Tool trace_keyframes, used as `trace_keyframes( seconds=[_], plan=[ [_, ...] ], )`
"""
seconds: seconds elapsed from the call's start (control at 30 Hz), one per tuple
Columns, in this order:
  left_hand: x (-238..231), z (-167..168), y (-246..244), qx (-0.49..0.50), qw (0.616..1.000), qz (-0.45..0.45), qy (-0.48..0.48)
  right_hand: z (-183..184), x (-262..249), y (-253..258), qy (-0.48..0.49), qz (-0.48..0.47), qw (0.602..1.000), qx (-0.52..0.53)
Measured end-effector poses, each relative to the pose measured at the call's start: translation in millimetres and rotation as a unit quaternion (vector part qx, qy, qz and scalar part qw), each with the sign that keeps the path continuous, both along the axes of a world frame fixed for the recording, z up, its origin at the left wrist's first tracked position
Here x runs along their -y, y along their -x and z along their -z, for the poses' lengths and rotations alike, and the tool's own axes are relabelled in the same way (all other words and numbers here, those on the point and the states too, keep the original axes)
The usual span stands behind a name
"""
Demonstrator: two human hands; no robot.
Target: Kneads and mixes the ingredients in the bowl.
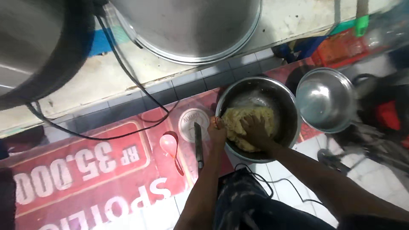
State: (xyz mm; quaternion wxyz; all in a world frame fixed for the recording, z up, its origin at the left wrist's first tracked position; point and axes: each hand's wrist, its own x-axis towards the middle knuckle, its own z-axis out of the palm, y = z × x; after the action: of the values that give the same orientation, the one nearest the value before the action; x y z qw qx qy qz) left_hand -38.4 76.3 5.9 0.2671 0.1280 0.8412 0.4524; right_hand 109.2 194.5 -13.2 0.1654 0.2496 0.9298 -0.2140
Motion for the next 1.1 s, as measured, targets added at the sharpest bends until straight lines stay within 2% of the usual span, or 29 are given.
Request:
trace_keyframes(
  seconds=[0.1,0.2,0.27,0.33,0.37,0.43,0.5,0.57,0.63,0.7,0.73,0.77,0.8,0.87,0.9,1.0,1.1],
  plan=[
    [-3,0,6,-0.014,1.0,0.012,0.007,20,-21,33,-0.027,0.028,0.999,0.015],
    [4,7,-3,-0.033,0.999,0.01,0.0,25,-20,34,-0.047,0.036,0.998,-0.003],
    [12,-3,-19,-0.005,0.999,0.015,0.035,9,-23,30,-0.029,0.0,1.0,0.006],
    [33,-9,-54,0.032,0.996,0.008,0.077,-19,-19,15,0.0,-0.049,0.999,0.014],
    [43,-9,-72,0.055,0.996,-0.007,0.072,-37,-14,5,0.022,-0.044,0.999,0.017],
    [51,-14,-85,0.093,0.994,-0.054,0.03,-69,-9,-10,0.082,0.078,0.994,-0.006],
    [44,-27,-60,0.071,0.996,-0.051,0.034,-78,-7,-28,0.115,0.299,0.945,-0.065],
    [25,-30,-12,0.04,0.999,-0.014,0.018,-61,-14,-40,0.12,0.476,0.862,-0.125],
    [5,-27,24,0.025,0.999,0.043,0.012,-37,-25,-38,0.154,0.578,0.786,-0.157],
    [-6,-14,33,-0.014,0.997,0.067,0.03,-22,-38,-19,0.198,0.63,0.732,-0.164],
    [-7,-8,34,-0.03,0.996,0.074,0.039,-18,-47,-4,0.211,0.639,0.722,-0.162],
    [-6,-5,34,-0.036,0.995,0.079,0.045,-15,-56,14,0.217,0.63,0.729,-0.16],
    [-5,-4,32,-0.038,0.995,0.08,0.048,-11,-62,31,0.21,0.596,0.761,-0.149],
    [-6,-1,34,-0.038,0.996,0.074,0.044,-9,-69,67,0.17,0.475,0.858,-0.093],
    [-6,-1,34,-0.034,0.996,0.069,0.036,-7,-66,84,0.144,0.418,0.894,-0.071],
    [-5,1,32,-0.014,0.998,0.06,0.01,-2,-23,103,0.102,0.318,0.938,-0.095],
    [2,0,28,-0.03,0.998,0.051,-0.001,-7,11,87,0.071,0.143,0.984,-0.075]
  ],
)
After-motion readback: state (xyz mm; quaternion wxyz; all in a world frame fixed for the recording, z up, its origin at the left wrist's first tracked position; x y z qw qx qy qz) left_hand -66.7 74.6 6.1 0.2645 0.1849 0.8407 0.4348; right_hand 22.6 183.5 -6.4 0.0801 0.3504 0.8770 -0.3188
